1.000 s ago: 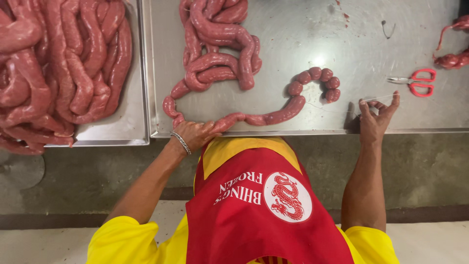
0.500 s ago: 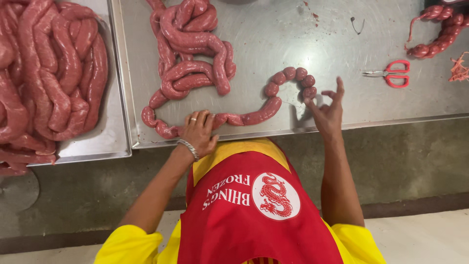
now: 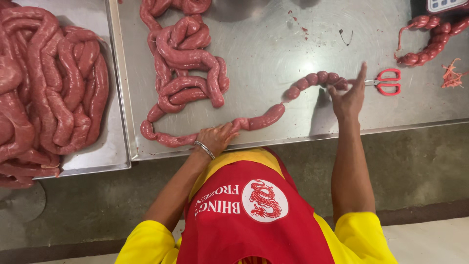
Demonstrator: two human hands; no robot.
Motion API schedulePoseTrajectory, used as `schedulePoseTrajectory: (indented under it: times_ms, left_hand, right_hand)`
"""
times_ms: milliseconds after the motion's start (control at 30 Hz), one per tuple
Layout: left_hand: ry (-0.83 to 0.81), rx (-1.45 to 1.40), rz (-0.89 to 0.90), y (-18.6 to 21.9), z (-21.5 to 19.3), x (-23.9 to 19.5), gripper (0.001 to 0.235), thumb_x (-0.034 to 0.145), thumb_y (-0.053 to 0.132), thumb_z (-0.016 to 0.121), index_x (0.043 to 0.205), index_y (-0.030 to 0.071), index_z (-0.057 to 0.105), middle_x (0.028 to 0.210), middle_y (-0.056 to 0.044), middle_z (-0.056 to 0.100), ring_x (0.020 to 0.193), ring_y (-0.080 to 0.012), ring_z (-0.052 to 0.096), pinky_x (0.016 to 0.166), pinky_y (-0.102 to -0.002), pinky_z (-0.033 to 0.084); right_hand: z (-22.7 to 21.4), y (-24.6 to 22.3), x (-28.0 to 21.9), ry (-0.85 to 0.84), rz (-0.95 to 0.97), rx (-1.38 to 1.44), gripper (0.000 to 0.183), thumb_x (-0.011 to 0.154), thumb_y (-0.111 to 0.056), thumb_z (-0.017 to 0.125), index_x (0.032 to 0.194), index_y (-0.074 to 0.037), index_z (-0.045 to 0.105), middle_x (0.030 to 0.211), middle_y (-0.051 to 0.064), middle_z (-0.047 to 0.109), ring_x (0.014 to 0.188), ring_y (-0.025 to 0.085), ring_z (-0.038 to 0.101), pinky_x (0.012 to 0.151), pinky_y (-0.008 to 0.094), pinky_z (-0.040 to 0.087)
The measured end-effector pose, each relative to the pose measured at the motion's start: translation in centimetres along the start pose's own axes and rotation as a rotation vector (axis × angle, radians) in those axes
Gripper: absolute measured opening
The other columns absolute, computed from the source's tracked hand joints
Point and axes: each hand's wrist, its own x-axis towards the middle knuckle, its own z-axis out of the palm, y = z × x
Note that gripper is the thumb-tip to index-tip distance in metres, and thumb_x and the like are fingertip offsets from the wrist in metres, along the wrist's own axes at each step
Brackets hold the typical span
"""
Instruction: The person prepares sausage links by hand by twisting long filled casings into segments and tying them with string.
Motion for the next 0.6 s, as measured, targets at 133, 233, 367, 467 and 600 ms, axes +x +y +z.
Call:
schedulePoseTrajectory:
  times_ms: [133,233,367,467,600]
  left_hand:
    - [-0.122,0.009,0.009,0.5,-1.7,0.9,0.054,0.091,0.052,0.064,0.133,0.019,0.062,0.123,-0.009,0.065,0.121,-0.0297,0.062,0.100,-0.051,0.047]
    - [-0.300,-0.027,-0.046,0.3,-3.4,2.7,0.082,0.079,0.068,0.067,0.144,0.019,0.052,0.144,-0.016,0.046,0.136,-0.0362,0.039,0.108,-0.055,0.029]
    - [-0.144,0.044,0.030,-3.0,-3.5,7.7,0.081,0.088,0.066,0.061,0.148,0.014,0.049,0.159,-0.014,0.042,0.140,-0.0433,0.040,0.112,-0.063,0.027]
    - [-0.119,-0.011,0.019,-7.7,-4.0,13.7,0.081,0.093,0.059,0.062,0.154,0.009,0.045,0.150,-0.026,0.047,0.137,-0.0503,0.042,0.114,-0.058,0.030]
    - [-0.023,-0.133,0.064,-10.8,-5.2,20.3,0.077,0.096,0.060,0.062,0.147,0.003,0.050,0.142,-0.029,0.055,0.131,-0.0471,0.051,0.112,-0.050,0.038]
  right_hand:
    - [-1.7,-2.3,-5.9,0.083,-0.037,0.034,0.117,0.090,-0.009,0.098,0.170,-0.008,0.013,0.147,0.025,0.043,0.121,0.034,0.052,0.082,0.039,0.053]
    - [-2.3,-5.8,-10.5,0.119,0.028,0.286,0.109,0.091,0.000,0.088,0.169,-0.009,0.011,0.165,0.025,0.025,0.125,0.030,0.047,0.072,0.031,0.053]
    - [-3.2,-8.6,-14.3,0.075,0.439,0.525,0.110,0.088,-0.008,0.084,0.171,-0.012,0.012,0.138,0.014,0.046,0.090,0.021,0.049,0.066,0.025,0.045]
    - [-4.1,-8.9,-15.6,0.108,0.415,0.556,0.109,0.088,-0.008,0.084,0.170,-0.012,0.013,0.134,0.011,0.043,0.101,0.017,0.053,0.072,0.024,0.051]
    - [-6.2,-7.8,-16.4,0.167,0.314,0.323,0.104,0.090,-0.010,0.088,0.168,-0.010,0.018,0.150,0.017,0.038,0.123,0.021,0.048,0.072,0.027,0.053]
